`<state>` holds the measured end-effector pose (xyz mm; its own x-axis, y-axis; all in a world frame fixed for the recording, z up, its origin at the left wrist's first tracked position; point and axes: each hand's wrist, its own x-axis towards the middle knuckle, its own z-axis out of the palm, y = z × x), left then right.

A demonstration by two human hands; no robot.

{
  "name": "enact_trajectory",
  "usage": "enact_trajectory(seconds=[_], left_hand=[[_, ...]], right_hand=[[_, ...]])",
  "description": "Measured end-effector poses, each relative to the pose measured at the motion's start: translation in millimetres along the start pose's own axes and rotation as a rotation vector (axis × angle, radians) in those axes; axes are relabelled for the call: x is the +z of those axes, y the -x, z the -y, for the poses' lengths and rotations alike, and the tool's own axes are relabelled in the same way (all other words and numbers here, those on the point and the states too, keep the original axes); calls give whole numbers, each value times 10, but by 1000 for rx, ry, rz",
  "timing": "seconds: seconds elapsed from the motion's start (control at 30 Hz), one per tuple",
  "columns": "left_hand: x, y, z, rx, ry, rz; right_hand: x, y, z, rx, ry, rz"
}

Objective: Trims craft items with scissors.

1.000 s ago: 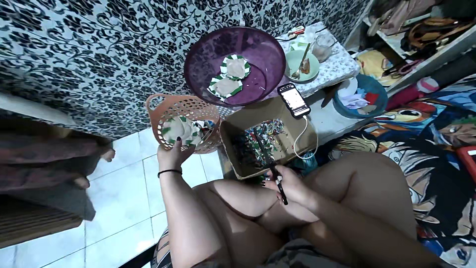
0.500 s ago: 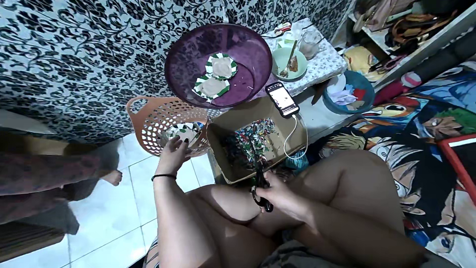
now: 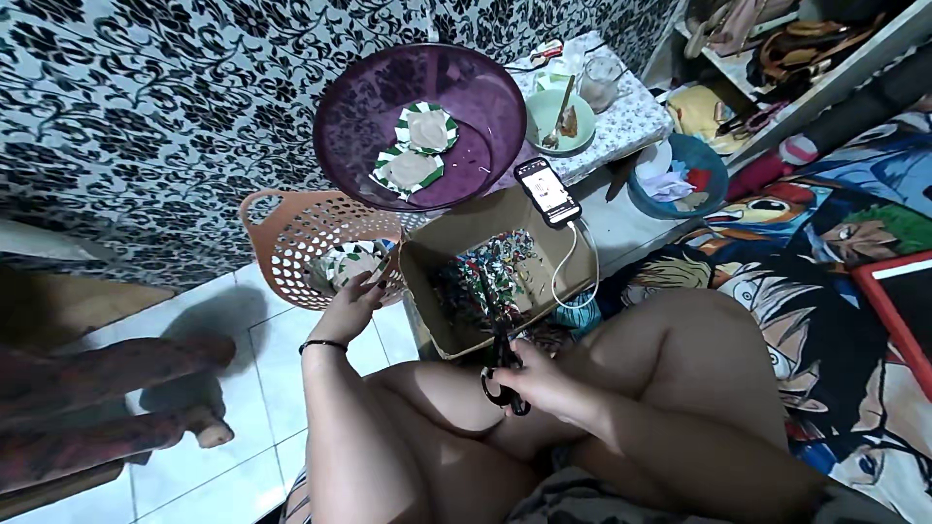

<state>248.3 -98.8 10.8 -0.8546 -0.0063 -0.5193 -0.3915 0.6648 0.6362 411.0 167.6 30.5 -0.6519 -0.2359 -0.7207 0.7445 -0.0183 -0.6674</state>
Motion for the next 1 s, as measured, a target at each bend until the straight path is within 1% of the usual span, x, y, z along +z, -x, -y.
enact_trajectory(seconds=[0.13, 0.27, 0.4, 1.0], left_hand=[[7, 2, -11, -7, 1, -1], [4, -68, 62, 15, -28, 0], [13, -9, -13, -7, -10, 3], [-4, 5, -39, -14, -45, 5]], right_hand=[[-1, 4, 2, 6, 17, 9], [3, 15, 19, 26, 27, 12], [12, 19, 13, 24, 9, 11], [5, -27, -23, 9, 37, 31]])
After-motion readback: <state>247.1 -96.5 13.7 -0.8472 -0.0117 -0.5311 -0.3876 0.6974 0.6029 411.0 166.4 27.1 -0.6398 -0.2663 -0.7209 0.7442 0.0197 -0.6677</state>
